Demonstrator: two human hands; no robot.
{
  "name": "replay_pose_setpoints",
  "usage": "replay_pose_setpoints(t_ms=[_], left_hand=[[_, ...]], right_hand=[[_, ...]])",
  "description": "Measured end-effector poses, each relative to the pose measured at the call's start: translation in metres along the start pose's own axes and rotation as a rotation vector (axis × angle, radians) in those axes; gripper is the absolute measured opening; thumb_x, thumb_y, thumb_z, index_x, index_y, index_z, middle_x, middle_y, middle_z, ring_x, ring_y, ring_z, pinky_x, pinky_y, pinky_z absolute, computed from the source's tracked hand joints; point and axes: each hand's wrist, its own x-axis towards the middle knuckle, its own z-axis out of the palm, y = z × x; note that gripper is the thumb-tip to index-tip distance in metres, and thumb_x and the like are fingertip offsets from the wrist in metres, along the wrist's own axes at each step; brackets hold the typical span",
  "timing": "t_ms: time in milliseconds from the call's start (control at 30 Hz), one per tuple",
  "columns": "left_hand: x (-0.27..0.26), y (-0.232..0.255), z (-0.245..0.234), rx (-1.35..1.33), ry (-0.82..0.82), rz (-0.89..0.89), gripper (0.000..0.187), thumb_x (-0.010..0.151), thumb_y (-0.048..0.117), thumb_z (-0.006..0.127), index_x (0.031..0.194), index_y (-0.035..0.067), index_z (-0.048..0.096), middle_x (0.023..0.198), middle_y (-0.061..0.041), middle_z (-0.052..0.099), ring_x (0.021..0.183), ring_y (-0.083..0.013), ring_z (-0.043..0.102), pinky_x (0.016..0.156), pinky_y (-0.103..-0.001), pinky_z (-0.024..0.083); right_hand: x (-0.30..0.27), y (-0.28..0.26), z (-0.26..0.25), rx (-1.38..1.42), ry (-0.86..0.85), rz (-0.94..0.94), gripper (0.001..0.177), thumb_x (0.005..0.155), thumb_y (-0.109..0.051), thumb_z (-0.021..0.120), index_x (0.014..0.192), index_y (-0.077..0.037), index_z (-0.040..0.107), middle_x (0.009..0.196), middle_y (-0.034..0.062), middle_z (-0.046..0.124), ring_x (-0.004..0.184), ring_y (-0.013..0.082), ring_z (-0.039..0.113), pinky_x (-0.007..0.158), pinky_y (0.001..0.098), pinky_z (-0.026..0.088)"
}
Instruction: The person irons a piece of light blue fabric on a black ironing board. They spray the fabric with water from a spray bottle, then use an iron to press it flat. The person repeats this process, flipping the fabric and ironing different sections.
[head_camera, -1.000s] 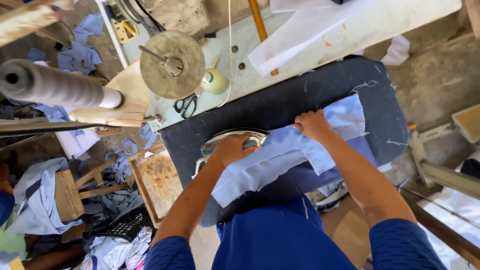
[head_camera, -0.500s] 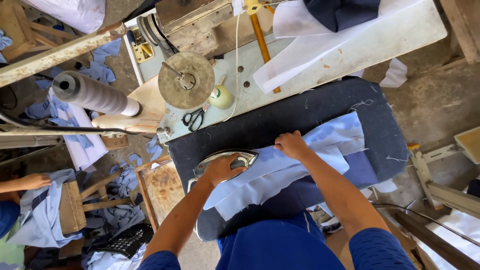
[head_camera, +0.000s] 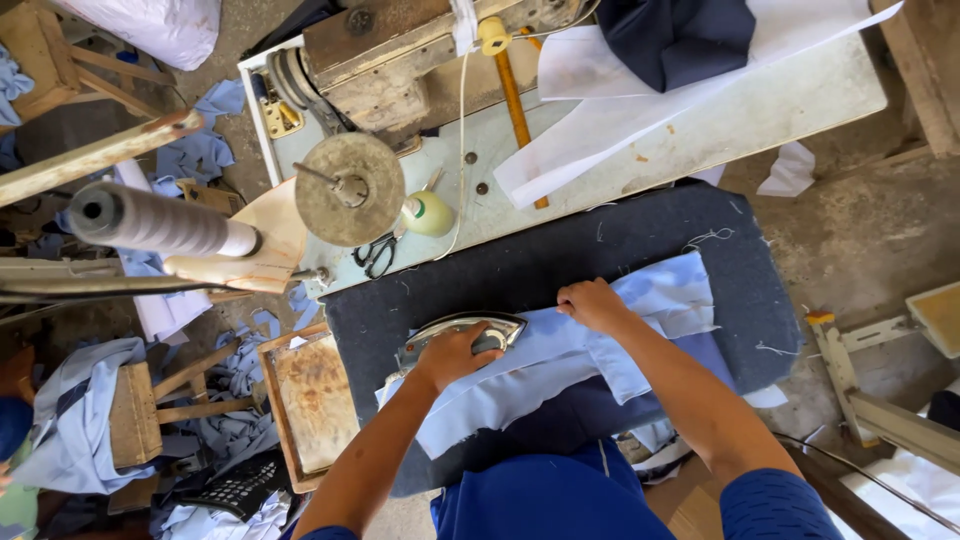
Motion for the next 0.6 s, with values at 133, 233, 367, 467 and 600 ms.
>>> replay_pose_setpoints(t_ms=[133, 233, 367, 467, 600], left_hand=[[0.009, 0.017, 0.002, -0.01, 0.0, -0.011, 0.082, 0.095, 0.083, 0.042, 0.158, 0.031, 0.048, 0.123, -0.022, 0.075, 0.121, -0.0412, 0.071, 0.105, -0.052, 0.057], [0.017, 0.04, -0.007, -0.064, 0.016, -0.001, 0.079, 0.096, 0.078, 0.047, 0.158, 0.029, 0.049, 0.123, -0.021, 0.075, 0.12, -0.0401, 0.071, 0.104, -0.051, 0.057], [0.014, 0.044, -0.002, -0.025, 0.035, -0.037, 0.079, 0.096, 0.08, 0.046, 0.159, 0.033, 0.048, 0.121, -0.02, 0.075, 0.12, -0.0391, 0.071, 0.103, -0.051, 0.057], [0.0, 0.035, -0.001, -0.028, 0.033, -0.052, 0.08, 0.096, 0.081, 0.045, 0.159, 0.031, 0.047, 0.123, -0.024, 0.073, 0.122, -0.041, 0.07, 0.104, -0.051, 0.057], [-0.007, 0.032, -0.001, -0.032, 0.049, 0.001, 0.08, 0.098, 0.077, 0.048, 0.156, 0.023, 0.051, 0.125, -0.024, 0.074, 0.122, -0.0402, 0.07, 0.105, -0.051, 0.056]], right_hand=[[-0.007, 0.01, -0.01, 0.054, 0.017, -0.027, 0.027, 0.105, -0.041, 0.06, 0.113, -0.023, 0.079, 0.107, 0.0023, 0.082, 0.1, 0.0271, 0.077, 0.09, 0.0414, 0.05], [-0.001, 0.011, -0.009, 0.046, 0.003, -0.021, 0.028, 0.107, -0.04, 0.056, 0.113, -0.024, 0.079, 0.107, 0.0002, 0.082, 0.1, 0.0253, 0.077, 0.089, 0.0409, 0.049], [-0.005, 0.011, -0.014, 0.048, 0.008, -0.023, 0.026, 0.107, -0.038, 0.057, 0.112, -0.025, 0.079, 0.107, -0.0002, 0.082, 0.099, 0.0246, 0.077, 0.09, 0.04, 0.049], [-0.007, 0.016, -0.013, 0.076, -0.004, -0.032, 0.027, 0.105, -0.04, 0.06, 0.115, -0.024, 0.079, 0.109, 0.0021, 0.082, 0.1, 0.0268, 0.077, 0.091, 0.0408, 0.05], [-0.015, 0.022, -0.002, 0.04, 0.06, -0.02, 0.025, 0.1, -0.042, 0.068, 0.118, -0.027, 0.078, 0.118, -0.0026, 0.08, 0.113, 0.023, 0.075, 0.095, 0.0414, 0.051]])
